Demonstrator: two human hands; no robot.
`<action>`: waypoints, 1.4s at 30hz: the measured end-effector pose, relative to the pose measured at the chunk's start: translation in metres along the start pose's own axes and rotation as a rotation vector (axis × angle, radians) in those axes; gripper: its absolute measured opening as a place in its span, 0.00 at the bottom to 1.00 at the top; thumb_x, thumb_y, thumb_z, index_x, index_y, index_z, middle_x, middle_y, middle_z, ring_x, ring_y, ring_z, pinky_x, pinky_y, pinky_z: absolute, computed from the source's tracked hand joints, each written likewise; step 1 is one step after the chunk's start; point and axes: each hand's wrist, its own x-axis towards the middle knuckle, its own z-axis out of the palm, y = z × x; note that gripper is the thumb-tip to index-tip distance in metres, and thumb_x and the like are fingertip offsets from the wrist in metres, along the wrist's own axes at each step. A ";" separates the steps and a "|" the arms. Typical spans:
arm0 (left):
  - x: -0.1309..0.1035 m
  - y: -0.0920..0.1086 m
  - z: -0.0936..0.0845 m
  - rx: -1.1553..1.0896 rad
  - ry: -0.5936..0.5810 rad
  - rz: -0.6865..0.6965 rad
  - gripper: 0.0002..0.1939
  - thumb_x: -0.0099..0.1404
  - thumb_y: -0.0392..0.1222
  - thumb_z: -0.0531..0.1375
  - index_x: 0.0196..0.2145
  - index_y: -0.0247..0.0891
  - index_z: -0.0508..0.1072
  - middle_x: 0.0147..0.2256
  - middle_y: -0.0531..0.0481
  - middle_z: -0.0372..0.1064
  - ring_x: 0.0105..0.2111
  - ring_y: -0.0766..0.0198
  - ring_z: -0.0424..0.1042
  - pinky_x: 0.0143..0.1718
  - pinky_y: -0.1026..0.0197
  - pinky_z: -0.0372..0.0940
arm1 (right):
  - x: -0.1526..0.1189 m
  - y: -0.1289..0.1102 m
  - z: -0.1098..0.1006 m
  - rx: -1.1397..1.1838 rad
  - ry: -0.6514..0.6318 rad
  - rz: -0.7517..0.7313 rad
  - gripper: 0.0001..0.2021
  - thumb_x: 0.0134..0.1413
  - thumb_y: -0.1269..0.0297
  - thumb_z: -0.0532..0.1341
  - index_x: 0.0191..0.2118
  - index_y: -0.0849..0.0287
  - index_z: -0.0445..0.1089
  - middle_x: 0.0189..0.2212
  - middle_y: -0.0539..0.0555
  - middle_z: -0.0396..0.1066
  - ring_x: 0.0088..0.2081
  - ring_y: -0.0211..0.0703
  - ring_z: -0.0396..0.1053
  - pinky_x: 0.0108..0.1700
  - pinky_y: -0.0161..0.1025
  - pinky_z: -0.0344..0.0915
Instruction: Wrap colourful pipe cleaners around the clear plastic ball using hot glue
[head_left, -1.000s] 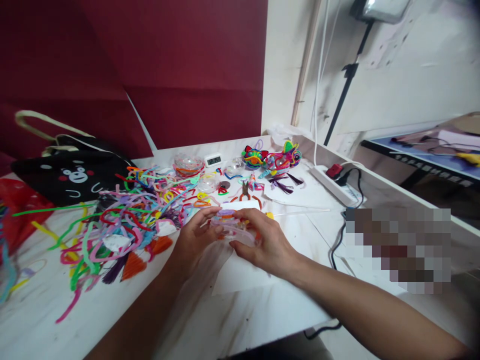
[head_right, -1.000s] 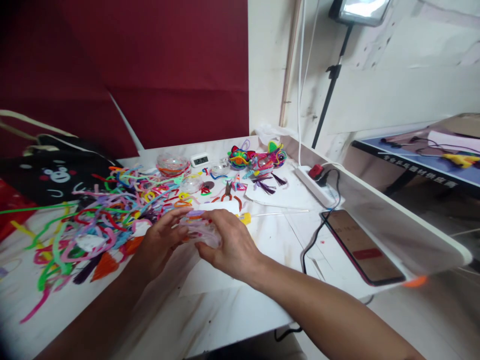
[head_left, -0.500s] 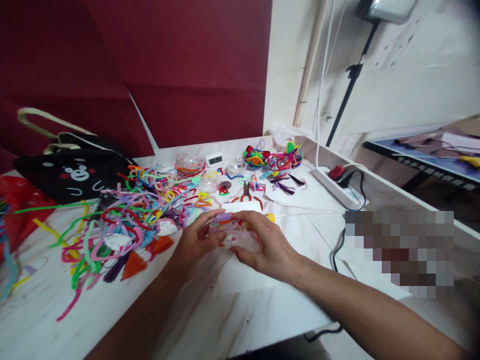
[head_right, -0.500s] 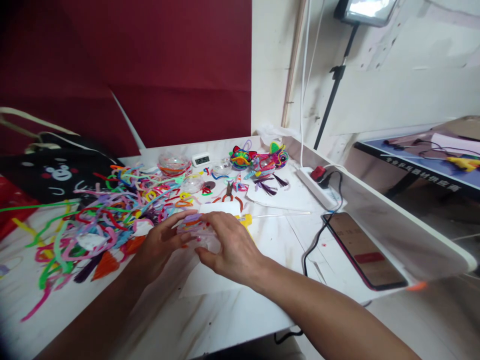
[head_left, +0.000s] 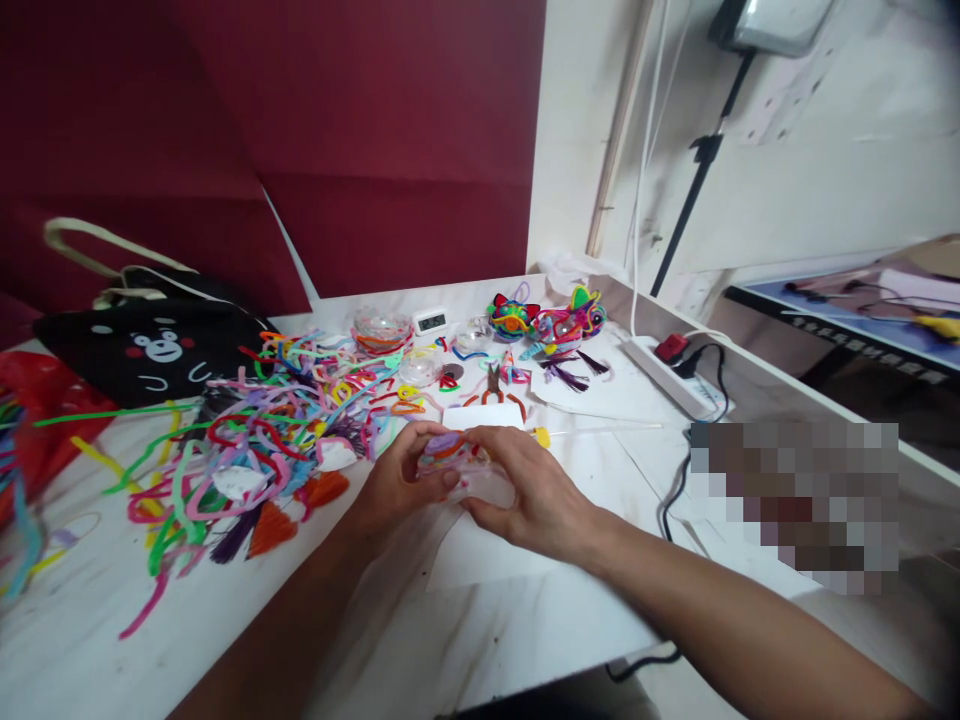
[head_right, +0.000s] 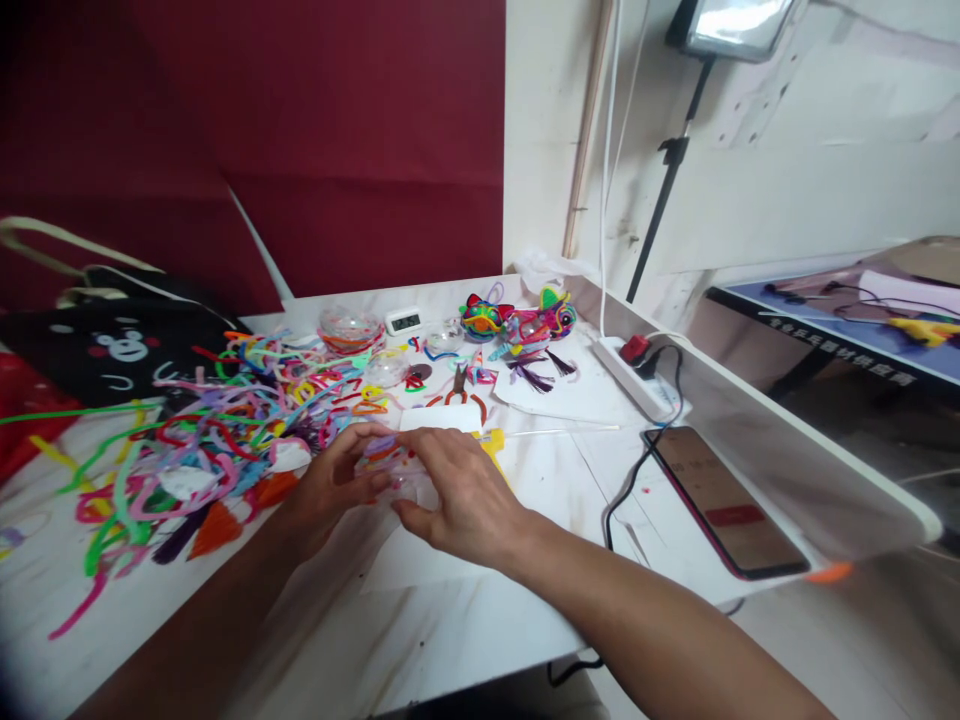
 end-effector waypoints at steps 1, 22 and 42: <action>0.000 0.000 0.000 0.000 0.000 -0.004 0.23 0.51 0.43 0.81 0.44 0.44 0.80 0.41 0.48 0.83 0.39 0.55 0.80 0.33 0.61 0.73 | 0.000 0.000 0.000 -0.002 -0.003 0.001 0.27 0.58 0.64 0.72 0.63 0.52 0.74 0.56 0.60 0.82 0.57 0.59 0.80 0.60 0.56 0.78; 0.009 0.002 -0.006 -0.106 0.159 -0.072 0.33 0.45 0.52 0.84 0.44 0.42 0.78 0.49 0.45 0.83 0.44 0.51 0.83 0.44 0.52 0.81 | 0.010 0.009 -0.093 -0.323 0.087 0.299 0.09 0.70 0.65 0.63 0.49 0.57 0.80 0.46 0.61 0.87 0.45 0.55 0.84 0.48 0.49 0.77; 0.003 0.004 -0.001 -0.164 0.321 0.147 0.28 0.49 0.47 0.79 0.45 0.42 0.76 0.48 0.49 0.82 0.47 0.54 0.79 0.46 0.56 0.73 | 0.005 0.029 -0.063 -0.304 -0.259 0.766 0.10 0.55 0.59 0.72 0.31 0.58 0.75 0.29 0.54 0.78 0.31 0.45 0.72 0.33 0.40 0.60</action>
